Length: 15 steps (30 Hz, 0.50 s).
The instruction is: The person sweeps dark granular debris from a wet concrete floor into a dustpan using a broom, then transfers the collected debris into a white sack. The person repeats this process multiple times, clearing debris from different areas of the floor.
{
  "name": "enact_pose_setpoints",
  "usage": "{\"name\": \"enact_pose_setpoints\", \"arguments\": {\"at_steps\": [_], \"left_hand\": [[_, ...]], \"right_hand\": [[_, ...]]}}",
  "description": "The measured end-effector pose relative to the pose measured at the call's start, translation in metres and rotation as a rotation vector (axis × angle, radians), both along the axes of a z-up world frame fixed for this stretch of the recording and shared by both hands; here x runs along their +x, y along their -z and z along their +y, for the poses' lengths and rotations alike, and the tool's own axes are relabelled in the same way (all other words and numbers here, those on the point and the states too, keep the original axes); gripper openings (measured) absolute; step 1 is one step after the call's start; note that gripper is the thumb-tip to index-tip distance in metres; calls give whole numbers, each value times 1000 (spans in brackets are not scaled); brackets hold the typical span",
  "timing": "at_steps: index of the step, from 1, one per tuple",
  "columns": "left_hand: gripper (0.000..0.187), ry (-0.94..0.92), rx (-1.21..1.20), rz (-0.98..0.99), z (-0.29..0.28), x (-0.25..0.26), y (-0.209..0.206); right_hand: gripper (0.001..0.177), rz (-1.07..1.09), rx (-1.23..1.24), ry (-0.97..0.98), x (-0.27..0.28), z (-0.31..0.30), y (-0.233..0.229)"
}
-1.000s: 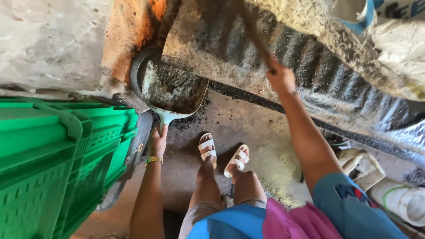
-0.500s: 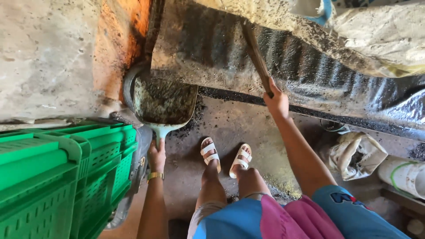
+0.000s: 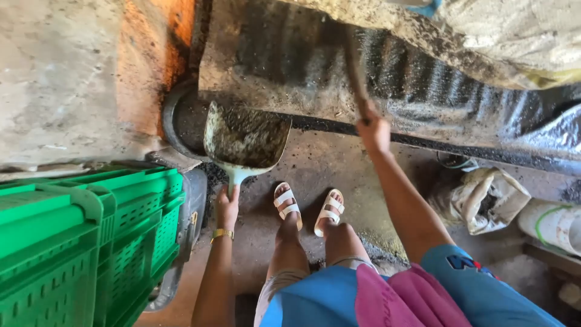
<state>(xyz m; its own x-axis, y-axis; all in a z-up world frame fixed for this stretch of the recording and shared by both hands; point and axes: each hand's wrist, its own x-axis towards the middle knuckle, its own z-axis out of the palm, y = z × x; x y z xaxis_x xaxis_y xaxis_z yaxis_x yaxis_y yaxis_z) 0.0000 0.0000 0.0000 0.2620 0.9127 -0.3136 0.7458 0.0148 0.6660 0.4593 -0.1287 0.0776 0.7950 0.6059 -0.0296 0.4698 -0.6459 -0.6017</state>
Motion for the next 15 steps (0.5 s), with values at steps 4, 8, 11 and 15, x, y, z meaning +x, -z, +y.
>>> {"name": "enact_pose_setpoints", "arguments": {"at_steps": [4, 8, 11, 15], "left_hand": [[47, 31, 3, -23, 16, 21, 3], [49, 59, 68, -44, 44, 38, 3], [49, 53, 67, -55, 55, 38, 14], [53, 132, 113, -25, 68, 44, 9]], "right_hand": [[64, 81, -8, -38, -47, 4, -35], [60, 87, -27, -17, -24, -18, -42], [58, 59, -34, 101, -16, -22, -29], [57, 67, -91, 129, -64, 11, -18]]}}
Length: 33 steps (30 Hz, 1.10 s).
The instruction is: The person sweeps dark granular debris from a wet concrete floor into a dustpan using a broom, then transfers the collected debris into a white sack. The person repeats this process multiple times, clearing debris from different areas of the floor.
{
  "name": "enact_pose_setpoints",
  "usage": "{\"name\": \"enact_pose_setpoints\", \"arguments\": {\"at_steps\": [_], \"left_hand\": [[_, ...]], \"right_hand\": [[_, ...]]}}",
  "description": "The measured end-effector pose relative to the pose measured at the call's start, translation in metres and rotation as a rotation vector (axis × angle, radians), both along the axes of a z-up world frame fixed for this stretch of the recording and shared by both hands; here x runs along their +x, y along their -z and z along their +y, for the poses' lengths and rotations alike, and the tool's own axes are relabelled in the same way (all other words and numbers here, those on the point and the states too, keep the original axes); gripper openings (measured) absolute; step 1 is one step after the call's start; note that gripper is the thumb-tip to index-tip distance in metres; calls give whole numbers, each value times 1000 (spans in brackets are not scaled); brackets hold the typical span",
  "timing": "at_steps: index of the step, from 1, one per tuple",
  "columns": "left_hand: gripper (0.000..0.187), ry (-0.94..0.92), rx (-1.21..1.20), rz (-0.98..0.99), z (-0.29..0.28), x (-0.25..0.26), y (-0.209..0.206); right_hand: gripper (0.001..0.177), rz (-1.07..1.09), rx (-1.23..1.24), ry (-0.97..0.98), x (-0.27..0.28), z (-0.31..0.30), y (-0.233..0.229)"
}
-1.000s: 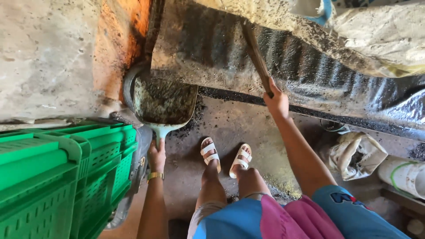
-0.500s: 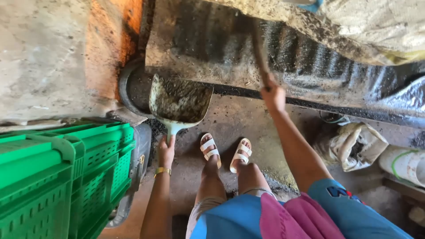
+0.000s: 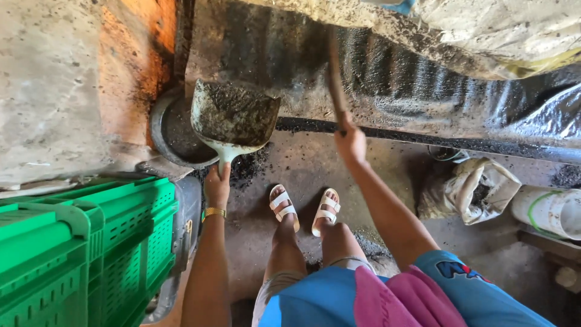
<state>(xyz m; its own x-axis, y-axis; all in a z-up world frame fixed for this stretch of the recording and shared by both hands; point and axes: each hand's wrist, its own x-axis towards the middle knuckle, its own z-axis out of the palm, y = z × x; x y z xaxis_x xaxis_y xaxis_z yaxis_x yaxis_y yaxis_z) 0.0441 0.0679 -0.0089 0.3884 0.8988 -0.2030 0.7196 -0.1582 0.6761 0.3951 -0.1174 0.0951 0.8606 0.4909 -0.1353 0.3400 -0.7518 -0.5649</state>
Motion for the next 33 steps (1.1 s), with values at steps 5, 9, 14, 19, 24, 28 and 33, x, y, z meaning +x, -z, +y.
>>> {"name": "enact_pose_setpoints", "arguments": {"at_steps": [5, 9, 14, 19, 24, 28, 33], "left_hand": [[51, -30, 9, 33, 7, 17, -7], [50, -46, -4, 78, 8, 18, -1], [50, -39, -2, 119, 6, 22, -11], [49, -42, -19, 111, 12, 23, -17], [52, -35, -27, 150, 6, 21, -18], [50, -31, -39, 125, 8, 25, -14], [51, -43, -94, 109, 7, 22, -15]], "right_hand": [[56, 6, 22, -66, 0, -18, -25], [64, 71, 129, 103, 21, -20, -33], [61, 76, 45, 28, 1, 8, 19], [63, 57, 6, -117, -12, 13, -28], [65, 31, 125, 43, 22, 22, -10], [68, 38, 54, -28, -3, 37, 8], [60, 9, 14, -193, -6, 5, -33]]}}
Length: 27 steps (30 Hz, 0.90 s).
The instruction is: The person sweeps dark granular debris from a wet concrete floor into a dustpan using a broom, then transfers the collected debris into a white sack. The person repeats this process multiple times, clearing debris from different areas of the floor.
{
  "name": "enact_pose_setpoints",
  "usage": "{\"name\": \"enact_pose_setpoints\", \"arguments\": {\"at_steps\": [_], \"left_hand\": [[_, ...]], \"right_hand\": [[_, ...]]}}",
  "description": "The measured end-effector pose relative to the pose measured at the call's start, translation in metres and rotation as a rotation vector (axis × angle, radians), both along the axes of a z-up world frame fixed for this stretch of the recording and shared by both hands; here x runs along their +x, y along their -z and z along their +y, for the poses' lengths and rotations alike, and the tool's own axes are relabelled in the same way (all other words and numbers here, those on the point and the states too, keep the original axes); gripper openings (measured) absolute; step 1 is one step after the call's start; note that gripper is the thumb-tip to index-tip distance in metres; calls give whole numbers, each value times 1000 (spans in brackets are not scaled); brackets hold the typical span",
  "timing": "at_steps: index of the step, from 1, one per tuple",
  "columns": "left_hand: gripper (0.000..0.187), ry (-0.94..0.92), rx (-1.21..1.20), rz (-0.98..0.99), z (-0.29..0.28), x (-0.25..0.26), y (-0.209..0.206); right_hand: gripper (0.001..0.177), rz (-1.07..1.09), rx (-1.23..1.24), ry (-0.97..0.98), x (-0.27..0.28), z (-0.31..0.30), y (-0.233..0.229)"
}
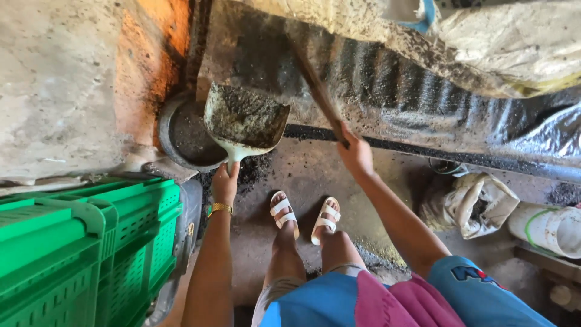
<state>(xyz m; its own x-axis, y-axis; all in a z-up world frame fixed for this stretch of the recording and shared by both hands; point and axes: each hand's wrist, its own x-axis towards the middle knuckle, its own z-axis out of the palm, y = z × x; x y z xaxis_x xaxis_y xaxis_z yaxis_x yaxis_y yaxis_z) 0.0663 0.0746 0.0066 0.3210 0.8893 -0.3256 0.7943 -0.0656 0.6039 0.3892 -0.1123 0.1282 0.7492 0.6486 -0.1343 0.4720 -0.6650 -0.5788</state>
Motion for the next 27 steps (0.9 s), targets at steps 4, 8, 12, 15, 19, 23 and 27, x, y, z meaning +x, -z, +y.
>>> {"name": "enact_pose_setpoints", "arguments": {"at_steps": [4, 8, 12, 15, 19, 23, 27], "left_hand": [[49, -6, -3, 3, 3, -1, 13], [49, 0, -5, 5, 3, 2, 14], [50, 20, 34, 77, 2, 5, 16], [49, 10, 34, 80, 3, 0, 33], [49, 14, 14, 69, 0, 5, 19], [49, 4, 6, 79, -2, 6, 23], [47, 7, 16, 59, 1, 4, 25]], "right_hand": [[51, -69, 171, 67, 37, 5, 34], [49, -96, 53, 69, 22, 24, 53], [64, -12, -23, -95, -5, 9, 51], [38, -186, -98, -162, -3, -6, 4], [54, -103, 95, -40, 46, 21, 12], [61, -164, -76, -64, 48, 41, 59], [70, -186, -180, -220, 8, 16, 54]]}}
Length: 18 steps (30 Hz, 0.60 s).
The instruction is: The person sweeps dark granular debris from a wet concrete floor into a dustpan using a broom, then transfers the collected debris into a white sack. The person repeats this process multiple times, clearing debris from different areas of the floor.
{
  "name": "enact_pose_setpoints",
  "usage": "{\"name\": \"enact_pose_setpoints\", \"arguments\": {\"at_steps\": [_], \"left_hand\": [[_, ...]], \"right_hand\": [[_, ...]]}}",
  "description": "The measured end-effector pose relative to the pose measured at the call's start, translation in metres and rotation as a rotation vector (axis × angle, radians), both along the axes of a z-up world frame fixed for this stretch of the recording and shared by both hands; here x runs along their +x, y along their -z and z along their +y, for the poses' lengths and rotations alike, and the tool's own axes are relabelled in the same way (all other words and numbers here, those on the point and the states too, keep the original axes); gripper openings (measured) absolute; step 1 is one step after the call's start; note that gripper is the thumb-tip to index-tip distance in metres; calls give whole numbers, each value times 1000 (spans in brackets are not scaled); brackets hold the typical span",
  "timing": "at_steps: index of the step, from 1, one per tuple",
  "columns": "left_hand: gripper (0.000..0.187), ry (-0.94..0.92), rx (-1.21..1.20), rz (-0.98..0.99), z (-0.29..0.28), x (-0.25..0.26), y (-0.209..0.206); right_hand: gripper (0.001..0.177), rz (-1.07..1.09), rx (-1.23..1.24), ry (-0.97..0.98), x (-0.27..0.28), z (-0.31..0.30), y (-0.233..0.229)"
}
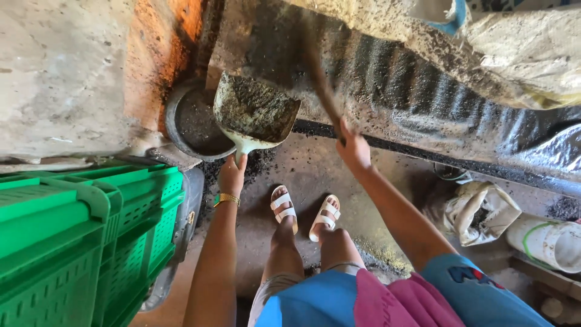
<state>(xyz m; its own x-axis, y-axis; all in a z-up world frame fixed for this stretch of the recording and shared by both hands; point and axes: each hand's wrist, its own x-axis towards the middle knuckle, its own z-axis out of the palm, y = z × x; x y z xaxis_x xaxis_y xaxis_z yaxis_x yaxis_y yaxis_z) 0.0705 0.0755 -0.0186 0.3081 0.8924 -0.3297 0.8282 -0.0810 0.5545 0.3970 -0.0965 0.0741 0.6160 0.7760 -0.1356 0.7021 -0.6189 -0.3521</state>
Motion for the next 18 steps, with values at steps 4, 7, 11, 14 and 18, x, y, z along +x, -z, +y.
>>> {"name": "enact_pose_setpoints", "arguments": {"at_steps": [4, 7, 11, 14, 18], "left_hand": [[50, 3, -8, 4, -4, -2, -3], [52, 2, -1, 0, -17, -4, 2], [49, 7, 64, 14, -41, -2, 10], [48, -28, 56, -10, -61, -5, 10], [49, -55, -24, -65, -82, -11, 0]], "right_hand": [[66, -9, 27, -23, 15, -31, -23], [24, -294, 250, -52, 60, -25, -8], [68, -79, 88, 35, 92, -4, -3], [70, -173, 3, -90, 66, -10, -33], [71, -86, -104, -144, 57, -68, -28]]}}
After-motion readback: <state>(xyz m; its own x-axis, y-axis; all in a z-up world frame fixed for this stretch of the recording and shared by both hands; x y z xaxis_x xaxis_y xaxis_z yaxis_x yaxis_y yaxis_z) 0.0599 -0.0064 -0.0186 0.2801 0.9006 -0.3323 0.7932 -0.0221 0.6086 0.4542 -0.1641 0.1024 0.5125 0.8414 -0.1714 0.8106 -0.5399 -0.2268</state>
